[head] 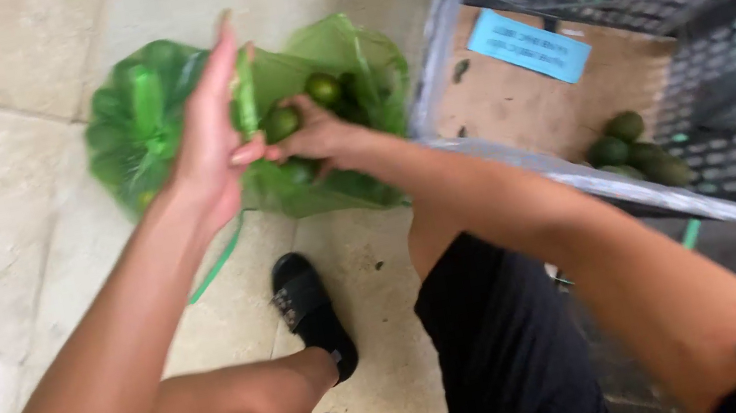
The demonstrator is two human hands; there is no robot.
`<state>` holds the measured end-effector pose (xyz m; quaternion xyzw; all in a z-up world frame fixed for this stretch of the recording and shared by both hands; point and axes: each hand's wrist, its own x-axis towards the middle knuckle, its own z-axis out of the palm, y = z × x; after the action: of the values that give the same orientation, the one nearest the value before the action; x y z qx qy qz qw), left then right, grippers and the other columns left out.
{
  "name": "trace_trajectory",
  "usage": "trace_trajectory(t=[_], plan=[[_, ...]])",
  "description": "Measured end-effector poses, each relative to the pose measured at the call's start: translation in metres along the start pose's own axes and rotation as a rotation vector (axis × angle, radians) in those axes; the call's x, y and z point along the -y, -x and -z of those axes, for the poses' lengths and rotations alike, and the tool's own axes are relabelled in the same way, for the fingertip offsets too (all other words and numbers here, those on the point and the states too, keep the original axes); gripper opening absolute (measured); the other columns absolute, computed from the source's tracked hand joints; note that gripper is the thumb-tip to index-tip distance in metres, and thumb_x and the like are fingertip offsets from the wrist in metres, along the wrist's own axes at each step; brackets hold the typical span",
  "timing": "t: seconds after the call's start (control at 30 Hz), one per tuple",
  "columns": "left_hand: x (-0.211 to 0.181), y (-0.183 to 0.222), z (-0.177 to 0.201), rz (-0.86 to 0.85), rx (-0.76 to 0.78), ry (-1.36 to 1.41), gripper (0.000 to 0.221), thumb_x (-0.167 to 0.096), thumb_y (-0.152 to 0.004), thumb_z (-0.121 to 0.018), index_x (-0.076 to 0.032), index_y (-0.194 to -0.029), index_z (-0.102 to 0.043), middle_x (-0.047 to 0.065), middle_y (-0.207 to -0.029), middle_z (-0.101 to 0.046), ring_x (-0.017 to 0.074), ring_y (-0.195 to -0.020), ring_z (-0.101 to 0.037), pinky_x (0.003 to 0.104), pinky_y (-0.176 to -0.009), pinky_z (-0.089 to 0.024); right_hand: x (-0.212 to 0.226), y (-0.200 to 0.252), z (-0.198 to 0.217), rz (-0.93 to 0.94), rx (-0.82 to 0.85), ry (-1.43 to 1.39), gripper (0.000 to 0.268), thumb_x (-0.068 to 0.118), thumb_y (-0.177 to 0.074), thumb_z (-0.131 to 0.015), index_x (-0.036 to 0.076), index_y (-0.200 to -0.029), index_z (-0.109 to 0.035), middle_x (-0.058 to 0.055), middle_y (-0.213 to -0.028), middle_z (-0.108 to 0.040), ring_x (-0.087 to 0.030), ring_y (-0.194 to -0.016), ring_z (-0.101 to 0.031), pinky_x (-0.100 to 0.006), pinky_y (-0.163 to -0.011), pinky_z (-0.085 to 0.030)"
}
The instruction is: The person sorts limes from a plastic crate into green plastic bags, tying the bags shut once they are filled.
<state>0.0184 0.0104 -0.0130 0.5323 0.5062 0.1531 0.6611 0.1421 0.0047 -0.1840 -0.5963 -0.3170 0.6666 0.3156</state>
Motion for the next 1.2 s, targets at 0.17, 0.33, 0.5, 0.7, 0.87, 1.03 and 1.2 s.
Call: trace_trajectory(t=[0.17, 0.33, 0.5, 0.7, 0.87, 1.03, 1.2], plan=[[-0.001, 0.001, 0.001, -0.069, 0.066, -0.105, 0.098, -0.076, -0.088, -0.035, -0.022, -0.165, -0.007, 0.007, -0.172, -0.021, 0.0084, -0.04, -0.021, 0.039, -0.089, -0.057, -0.018, 0.001, 0.041, 0.015, -0.045, -0.131, 0.094, 0.011, -0.072, -0.075, 0.025, -0.153, -0.029, -0.017, -0.137, -0.06, -0.036, -0.121, -0.061, -0.054, -0.084, -0.064], [0.007, 0.003, 0.008, -0.121, 0.029, -0.192, 0.09, -0.075, -0.1, -0.027, -0.025, -0.168, 0.004, 0.01, -0.174, -0.022, -0.0048, -0.062, -0.047, 0.034, -0.087, -0.058, 0.02, 0.145, 0.204, 0.427, -0.209, 0.296, 0.037, 0.018, -0.095, -0.067, 0.008, -0.13, -0.069, -0.013, -0.113, -0.075, -0.021, -0.095, -0.074, -0.032, -0.081, -0.063], [-0.005, 0.012, -0.007, -0.085, 0.043, -0.212, 0.099, -0.078, -0.095, -0.031, -0.021, -0.167, 0.005, 0.014, -0.169, -0.026, 0.0055, -0.042, -0.017, 0.037, -0.093, -0.059, -0.215, 0.131, 0.401, 0.104, -0.187, 1.184, 0.049, 0.028, -0.086, -0.074, 0.011, -0.131, -0.066, -0.012, -0.137, -0.063, -0.028, -0.124, -0.059, -0.044, -0.105, -0.047], [0.003, 0.008, -0.001, -0.097, 0.002, -0.228, 0.113, -0.083, -0.092, -0.035, -0.008, -0.166, 0.004, 0.019, -0.166, -0.03, 0.0046, -0.047, -0.025, 0.045, -0.09, -0.061, -0.276, 0.126, 0.426, -0.425, 0.18, 1.521, 0.077, 0.058, -0.075, -0.075, 0.025, -0.143, -0.062, -0.014, -0.157, -0.044, -0.033, -0.147, -0.032, -0.053, -0.119, -0.036], [-0.002, 0.007, -0.005, -0.078, -0.024, -0.243, 0.11, -0.083, -0.094, -0.035, -0.011, -0.17, 0.003, 0.018, -0.171, -0.029, 0.0058, -0.05, -0.026, 0.044, -0.09, -0.06, -0.264, 0.139, 0.427, -0.669, 0.085, 1.39, 0.095, 0.077, -0.071, -0.074, 0.012, -0.141, -0.064, -0.021, -0.156, -0.041, -0.037, -0.149, -0.031, -0.052, -0.113, -0.044], [-0.003, 0.009, -0.003, -0.049, -0.038, -0.216, 0.104, -0.082, -0.089, -0.035, -0.028, -0.168, 0.006, 0.015, -0.173, -0.024, 0.007, -0.047, -0.022, 0.042, -0.085, -0.061, -0.242, 0.13, 0.422, -0.578, -0.197, 1.339, 0.107, 0.085, -0.073, -0.067, -0.004, -0.134, -0.067, -0.021, -0.16, -0.037, -0.042, -0.14, -0.047, -0.053, -0.116, -0.041], [0.018, -0.002, 0.012, -0.038, 0.002, -0.203, 0.105, -0.086, -0.088, -0.03, -0.028, -0.167, 0.008, 0.011, -0.176, -0.005, 0.0021, -0.068, -0.027, 0.046, -0.085, -0.063, -0.084, 0.155, 0.36, 0.1, -0.327, 1.081, 0.087, 0.07, -0.082, -0.066, 0.002, -0.137, -0.065, -0.024, -0.16, -0.041, -0.04, -0.141, -0.046, -0.051, -0.117, -0.041]])
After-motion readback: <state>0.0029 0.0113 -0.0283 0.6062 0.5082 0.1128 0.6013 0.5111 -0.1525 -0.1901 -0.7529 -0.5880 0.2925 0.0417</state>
